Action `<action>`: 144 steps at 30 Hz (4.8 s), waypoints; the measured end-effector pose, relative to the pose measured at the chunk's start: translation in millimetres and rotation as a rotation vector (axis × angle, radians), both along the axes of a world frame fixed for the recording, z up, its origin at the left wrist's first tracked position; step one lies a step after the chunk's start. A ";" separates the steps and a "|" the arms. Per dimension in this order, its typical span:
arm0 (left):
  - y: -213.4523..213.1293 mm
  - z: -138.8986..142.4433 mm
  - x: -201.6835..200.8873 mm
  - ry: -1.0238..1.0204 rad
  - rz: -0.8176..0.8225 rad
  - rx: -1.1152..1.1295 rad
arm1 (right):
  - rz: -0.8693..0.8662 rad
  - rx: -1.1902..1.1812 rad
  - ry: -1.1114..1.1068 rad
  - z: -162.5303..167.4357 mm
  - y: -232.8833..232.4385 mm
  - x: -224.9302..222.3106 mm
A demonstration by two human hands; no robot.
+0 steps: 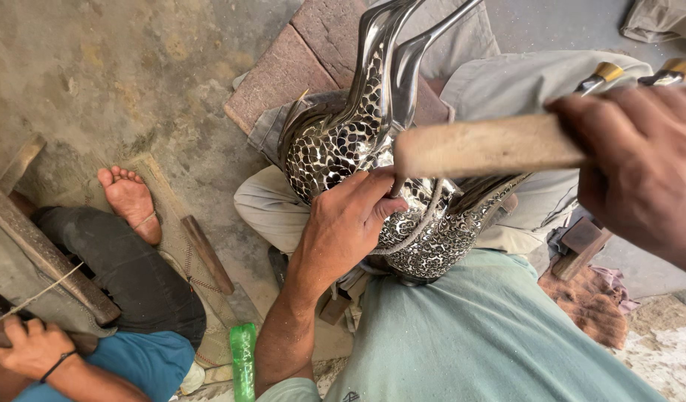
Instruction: The person uses a wooden mallet and a small metal punch to create a textured pattern on a silver-colored metal vessel. They hold the vessel steady with one hand while striking the punch with the mallet in the other hand.
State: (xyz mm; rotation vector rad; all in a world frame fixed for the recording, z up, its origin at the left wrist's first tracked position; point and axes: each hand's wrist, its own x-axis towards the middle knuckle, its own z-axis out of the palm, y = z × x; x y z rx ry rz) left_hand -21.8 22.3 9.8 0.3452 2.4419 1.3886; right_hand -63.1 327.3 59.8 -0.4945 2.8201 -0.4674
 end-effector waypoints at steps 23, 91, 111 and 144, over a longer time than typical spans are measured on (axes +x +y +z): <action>-1.1 -0.9 -2.4 0.030 -0.016 0.021 | 0.202 0.234 0.216 5.1 -8.2 -2.6; -27.4 -13.2 34.1 0.167 -0.099 -0.034 | -0.259 -0.431 -0.171 -29.0 -5.3 53.4; -21.9 -1.1 19.3 0.160 -0.094 0.005 | -0.174 -0.034 -0.230 -13.4 -10.3 39.1; -19.7 -4.9 10.6 0.155 -0.139 -0.034 | -0.195 -0.290 -0.116 -9.1 -12.5 37.8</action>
